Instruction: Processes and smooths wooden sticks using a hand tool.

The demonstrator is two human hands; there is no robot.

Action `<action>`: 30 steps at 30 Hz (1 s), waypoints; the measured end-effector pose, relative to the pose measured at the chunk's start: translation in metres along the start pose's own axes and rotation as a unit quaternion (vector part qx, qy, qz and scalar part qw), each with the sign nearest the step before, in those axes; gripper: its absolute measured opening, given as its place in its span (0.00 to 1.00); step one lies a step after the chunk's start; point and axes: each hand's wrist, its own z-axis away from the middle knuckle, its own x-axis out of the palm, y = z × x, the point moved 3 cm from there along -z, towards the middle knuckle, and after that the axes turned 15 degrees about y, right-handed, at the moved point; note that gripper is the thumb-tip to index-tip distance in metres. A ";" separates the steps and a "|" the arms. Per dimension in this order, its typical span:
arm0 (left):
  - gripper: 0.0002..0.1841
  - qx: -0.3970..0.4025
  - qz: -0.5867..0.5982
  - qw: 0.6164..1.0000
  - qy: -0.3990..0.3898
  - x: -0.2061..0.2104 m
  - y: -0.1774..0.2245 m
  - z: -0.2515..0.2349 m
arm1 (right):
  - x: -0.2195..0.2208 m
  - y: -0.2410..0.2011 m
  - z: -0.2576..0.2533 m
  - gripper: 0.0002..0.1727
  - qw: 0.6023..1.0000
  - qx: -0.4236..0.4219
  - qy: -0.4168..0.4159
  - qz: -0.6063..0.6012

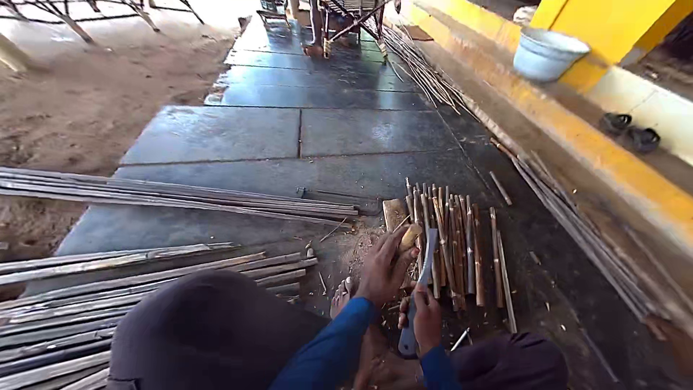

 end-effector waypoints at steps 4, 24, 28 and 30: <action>0.27 -0.157 0.004 0.984 0.083 0.019 -0.045 0.027 | -0.016 -0.086 0.014 0.21 0.936 -0.350 -0.036 -0.009; 0.37 -0.289 0.046 0.956 -0.020 0.058 -0.088 0.038 | -0.013 -0.168 -0.051 0.30 0.685 -0.528 -0.011 0.501; 0.36 -0.303 0.040 0.950 -0.063 0.054 -0.079 0.048 | -0.017 -0.160 -0.052 0.30 0.711 -0.512 -0.009 0.481; 0.35 -0.299 0.060 0.949 -0.076 0.056 -0.082 0.048 | -0.021 -0.159 -0.048 0.31 0.661 -0.538 -0.019 0.523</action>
